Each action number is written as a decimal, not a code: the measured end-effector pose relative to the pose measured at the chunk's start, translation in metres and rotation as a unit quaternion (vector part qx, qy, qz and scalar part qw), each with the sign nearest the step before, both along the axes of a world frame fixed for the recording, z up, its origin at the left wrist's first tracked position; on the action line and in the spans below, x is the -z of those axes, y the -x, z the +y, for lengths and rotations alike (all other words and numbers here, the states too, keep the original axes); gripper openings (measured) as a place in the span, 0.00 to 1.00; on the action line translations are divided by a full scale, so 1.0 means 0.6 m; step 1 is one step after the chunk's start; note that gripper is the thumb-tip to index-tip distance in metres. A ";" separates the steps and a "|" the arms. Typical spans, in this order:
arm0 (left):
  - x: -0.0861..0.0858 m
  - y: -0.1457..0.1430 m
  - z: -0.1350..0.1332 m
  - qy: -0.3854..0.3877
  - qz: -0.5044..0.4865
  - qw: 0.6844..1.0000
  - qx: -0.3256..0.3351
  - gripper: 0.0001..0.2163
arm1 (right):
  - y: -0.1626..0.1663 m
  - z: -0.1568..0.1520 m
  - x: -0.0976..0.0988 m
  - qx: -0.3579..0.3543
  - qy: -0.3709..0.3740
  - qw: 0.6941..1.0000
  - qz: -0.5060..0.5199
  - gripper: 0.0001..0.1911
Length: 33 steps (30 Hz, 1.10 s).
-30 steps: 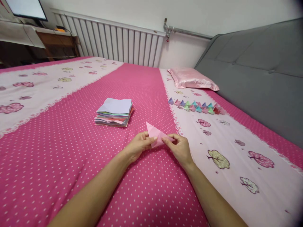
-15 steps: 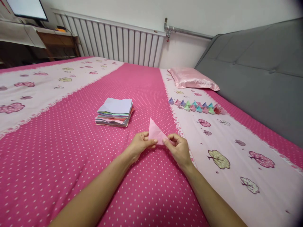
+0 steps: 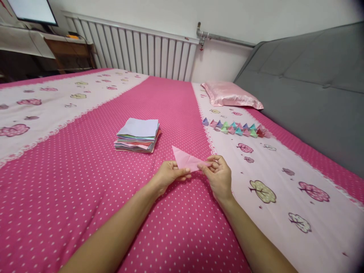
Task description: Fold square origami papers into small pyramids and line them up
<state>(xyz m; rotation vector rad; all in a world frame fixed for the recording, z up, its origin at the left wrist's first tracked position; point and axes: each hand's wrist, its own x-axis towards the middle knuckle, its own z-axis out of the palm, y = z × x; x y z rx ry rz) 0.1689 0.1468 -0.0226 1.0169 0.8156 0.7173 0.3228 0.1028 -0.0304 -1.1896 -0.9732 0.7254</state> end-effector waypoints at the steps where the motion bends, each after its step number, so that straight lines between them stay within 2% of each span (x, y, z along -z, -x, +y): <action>1: 0.001 0.000 -0.001 -0.007 0.011 1.000 0.013 0.14 | -0.001 0.000 -0.002 0.005 -0.001 1.000 0.005 0.20; 5: 0.003 0.001 -0.003 -0.026 0.012 0.999 0.029 0.14 | 0.003 -0.003 -0.006 0.000 0.008 0.999 0.036 0.21; 9: 0.002 0.000 -0.003 -0.040 -0.009 0.999 0.009 0.15 | 0.013 -0.006 -0.002 -0.117 0.050 0.991 0.036 0.16; 11: 0.000 -0.001 -0.003 -0.046 -0.015 0.999 0.003 0.15 | 0.017 -0.007 0.002 -0.149 0.072 0.986 0.012 0.14; 17: -0.008 -0.002 -0.006 -0.044 -0.017 0.999 0.022 0.15 | 0.014 -0.006 0.009 -0.097 0.082 0.991 -0.048 0.14; 22: -0.009 -0.002 -0.007 -0.040 -0.012 0.999 0.030 0.15 | 0.013 -0.008 0.003 -0.080 0.064 0.994 -0.045 0.13; 33: -0.003 0.000 -0.005 -0.016 -0.010 1.000 0.019 0.14 | -0.007 -0.004 -0.013 0.030 0.006 1.000 -0.008 0.10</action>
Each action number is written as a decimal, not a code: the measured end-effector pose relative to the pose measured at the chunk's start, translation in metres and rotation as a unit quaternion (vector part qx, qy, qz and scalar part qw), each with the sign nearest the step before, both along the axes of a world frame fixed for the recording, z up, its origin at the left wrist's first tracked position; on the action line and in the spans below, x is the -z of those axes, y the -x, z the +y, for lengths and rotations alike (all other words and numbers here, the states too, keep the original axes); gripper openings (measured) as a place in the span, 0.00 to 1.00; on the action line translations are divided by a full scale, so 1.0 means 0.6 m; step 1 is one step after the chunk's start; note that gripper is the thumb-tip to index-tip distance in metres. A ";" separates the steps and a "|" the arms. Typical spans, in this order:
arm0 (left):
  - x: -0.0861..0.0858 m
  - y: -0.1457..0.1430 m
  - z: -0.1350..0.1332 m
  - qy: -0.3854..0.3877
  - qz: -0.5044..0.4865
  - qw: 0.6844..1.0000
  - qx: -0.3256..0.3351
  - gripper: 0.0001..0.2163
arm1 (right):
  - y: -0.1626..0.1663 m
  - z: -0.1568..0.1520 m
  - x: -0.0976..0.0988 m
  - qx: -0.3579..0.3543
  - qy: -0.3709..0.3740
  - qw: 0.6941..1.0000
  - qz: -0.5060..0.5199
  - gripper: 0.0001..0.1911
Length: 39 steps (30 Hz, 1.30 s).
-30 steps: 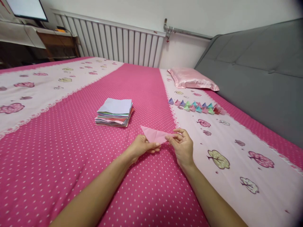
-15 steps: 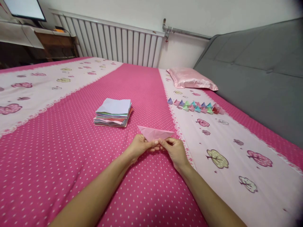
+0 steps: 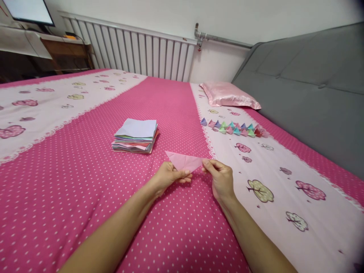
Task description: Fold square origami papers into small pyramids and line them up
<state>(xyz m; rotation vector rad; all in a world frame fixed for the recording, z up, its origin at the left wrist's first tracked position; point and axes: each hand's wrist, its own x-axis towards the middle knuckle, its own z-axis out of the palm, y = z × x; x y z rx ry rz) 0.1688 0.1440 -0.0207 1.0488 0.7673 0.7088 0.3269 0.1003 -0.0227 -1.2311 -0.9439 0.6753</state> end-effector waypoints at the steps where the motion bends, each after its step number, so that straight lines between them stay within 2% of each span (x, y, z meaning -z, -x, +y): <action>1: 0.000 0.000 0.000 0.004 0.000 1.000 0.001 0.13 | -0.002 0.000 0.000 0.005 -0.002 1.000 0.004 0.10; 7: -0.007 -0.001 -0.001 0.037 -0.009 0.999 0.008 0.12 | -0.005 0.005 0.005 0.020 -0.001 0.999 0.048 0.12; 12: -0.007 -0.002 0.002 0.038 -0.051 0.998 -0.022 0.15 | -0.003 0.006 0.007 0.011 -0.017 0.996 0.081 0.11; 16: -0.006 -0.001 0.010 0.047 -0.082 0.993 -0.065 0.10 | -0.002 0.001 0.005 -0.015 -0.041 0.998 0.049 0.11; 20: -0.005 0.002 0.018 0.063 -0.091 0.990 -0.088 0.05 | -0.002 -0.005 0.004 -0.078 -0.066 0.994 0.032 0.13; 24: -0.004 0.005 0.018 0.031 -0.090 0.993 -0.067 0.09 | -0.002 -0.008 0.002 -0.124 -0.067 0.989 0.048 0.18; 32: -0.004 0.000 0.008 -0.057 -0.070 0.996 0.012 0.13 | 0.007 -0.010 -0.002 -0.209 -0.018 0.973 0.098 0.17; 39: -0.001 0.001 0.002 -0.084 -0.044 0.993 0.068 0.14 | 0.011 -0.009 0.002 -0.227 -0.009 0.967 0.115 0.15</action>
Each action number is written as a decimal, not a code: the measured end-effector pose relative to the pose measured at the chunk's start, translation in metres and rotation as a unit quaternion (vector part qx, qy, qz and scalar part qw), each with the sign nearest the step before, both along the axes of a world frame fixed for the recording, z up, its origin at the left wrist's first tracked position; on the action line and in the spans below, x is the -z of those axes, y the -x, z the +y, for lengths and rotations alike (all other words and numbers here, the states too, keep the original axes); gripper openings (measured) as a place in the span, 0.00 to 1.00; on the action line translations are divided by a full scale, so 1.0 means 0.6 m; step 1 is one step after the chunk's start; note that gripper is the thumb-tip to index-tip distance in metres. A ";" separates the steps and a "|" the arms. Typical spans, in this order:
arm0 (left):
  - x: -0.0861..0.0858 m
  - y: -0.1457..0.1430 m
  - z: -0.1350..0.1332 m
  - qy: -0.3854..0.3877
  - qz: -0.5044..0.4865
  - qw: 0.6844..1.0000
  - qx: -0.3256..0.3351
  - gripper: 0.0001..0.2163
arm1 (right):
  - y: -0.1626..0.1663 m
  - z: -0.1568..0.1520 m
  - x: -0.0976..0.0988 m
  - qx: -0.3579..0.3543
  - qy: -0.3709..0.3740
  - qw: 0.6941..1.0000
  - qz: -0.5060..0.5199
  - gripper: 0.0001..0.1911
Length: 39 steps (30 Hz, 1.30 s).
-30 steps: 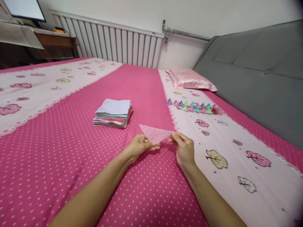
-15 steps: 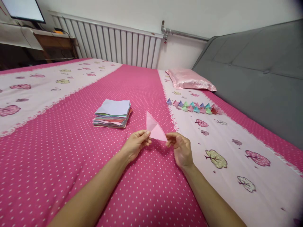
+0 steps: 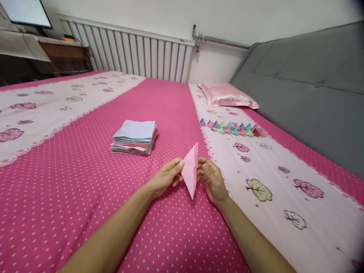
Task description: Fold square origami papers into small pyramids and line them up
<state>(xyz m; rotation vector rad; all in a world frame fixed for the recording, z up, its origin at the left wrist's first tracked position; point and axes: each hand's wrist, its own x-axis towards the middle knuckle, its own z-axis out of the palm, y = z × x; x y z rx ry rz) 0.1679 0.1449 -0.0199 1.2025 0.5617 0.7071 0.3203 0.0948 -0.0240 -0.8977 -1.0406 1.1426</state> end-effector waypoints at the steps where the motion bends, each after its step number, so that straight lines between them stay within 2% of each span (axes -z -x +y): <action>1: 0.000 0.001 -0.001 -0.007 0.006 1.000 0.005 0.14 | 0.000 0.000 0.000 -0.001 -0.001 1.000 0.004 0.15; 7: 0.002 0.003 -0.002 -0.016 0.034 0.999 0.039 0.13 | 0.003 -0.002 -0.002 -0.007 -0.010 1.000 0.027 0.14; 23: 0.000 0.003 -0.003 -0.021 0.038 0.998 0.037 0.14 | 0.005 -0.001 -0.004 0.014 -0.013 0.999 0.039 0.08; 27: 0.001 0.003 -0.002 -0.029 0.048 0.998 0.033 0.14 | 0.004 0.000 -0.003 0.022 -0.024 0.999 0.026 0.08; 32: 0.001 0.002 -0.002 -0.039 0.054 0.998 0.018 0.13 | 0.006 0.000 -0.004 -0.010 -0.036 0.999 0.011 0.10; 39: 0.002 0.001 -0.001 -0.032 0.053 0.998 -0.001 0.13 | 0.003 -0.004 -0.003 -0.018 -0.023 0.999 0.028 0.13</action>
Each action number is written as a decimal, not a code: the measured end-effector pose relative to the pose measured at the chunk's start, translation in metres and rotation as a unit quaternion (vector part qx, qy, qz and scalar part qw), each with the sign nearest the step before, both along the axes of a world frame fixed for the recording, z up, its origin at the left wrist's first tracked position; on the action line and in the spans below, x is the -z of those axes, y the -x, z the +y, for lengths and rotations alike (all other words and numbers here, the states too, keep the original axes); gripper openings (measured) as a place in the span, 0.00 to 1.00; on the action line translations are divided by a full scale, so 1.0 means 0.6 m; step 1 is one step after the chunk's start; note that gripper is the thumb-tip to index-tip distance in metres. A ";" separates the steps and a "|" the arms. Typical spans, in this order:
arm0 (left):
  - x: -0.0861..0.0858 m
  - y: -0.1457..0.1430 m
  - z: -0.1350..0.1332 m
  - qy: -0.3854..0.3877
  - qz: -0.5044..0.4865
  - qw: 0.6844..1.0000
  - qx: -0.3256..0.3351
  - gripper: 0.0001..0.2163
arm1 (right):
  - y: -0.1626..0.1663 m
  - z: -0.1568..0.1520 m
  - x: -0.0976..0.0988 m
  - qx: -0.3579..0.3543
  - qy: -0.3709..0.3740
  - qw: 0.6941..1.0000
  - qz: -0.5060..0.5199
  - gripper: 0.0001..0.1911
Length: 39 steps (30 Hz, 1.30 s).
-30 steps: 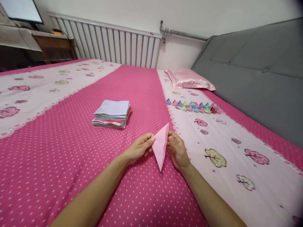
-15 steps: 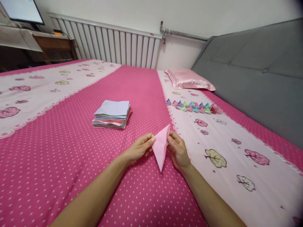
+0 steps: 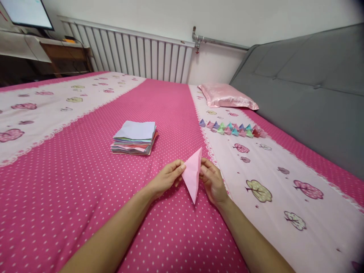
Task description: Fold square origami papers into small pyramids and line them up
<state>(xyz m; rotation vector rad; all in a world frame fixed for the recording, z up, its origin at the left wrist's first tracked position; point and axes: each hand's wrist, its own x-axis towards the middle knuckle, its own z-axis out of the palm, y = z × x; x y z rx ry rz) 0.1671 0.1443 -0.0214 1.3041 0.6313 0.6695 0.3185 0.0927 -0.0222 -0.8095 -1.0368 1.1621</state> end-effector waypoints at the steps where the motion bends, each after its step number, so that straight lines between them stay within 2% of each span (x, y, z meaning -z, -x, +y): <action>1: 0.000 0.000 0.000 0.000 -0.002 1.000 -0.001 0.13 | -0.001 -0.001 0.000 -0.004 0.000 1.000 0.000 0.13; 9: -0.003 0.000 0.001 -0.001 -0.014 1.000 -0.008 0.14 | 0.000 -0.001 -0.001 -0.038 -0.021 0.999 -0.014 0.18; 20: -0.007 -0.001 0.000 0.023 -0.043 0.999 -0.014 0.14 | 0.003 -0.003 -0.007 -0.019 0.002 1.000 -0.017 0.17; 29: -0.010 -0.002 -0.001 0.035 -0.062 0.997 -0.015 0.13 | 0.001 0.000 -0.001 -0.039 -0.003 0.999 0.005 0.16; 39: -0.007 0.000 0.000 0.022 -0.032 0.999 -0.004 0.14 | 0.002 -0.002 -0.003 -0.013 0.015 1.000 -0.014 0.17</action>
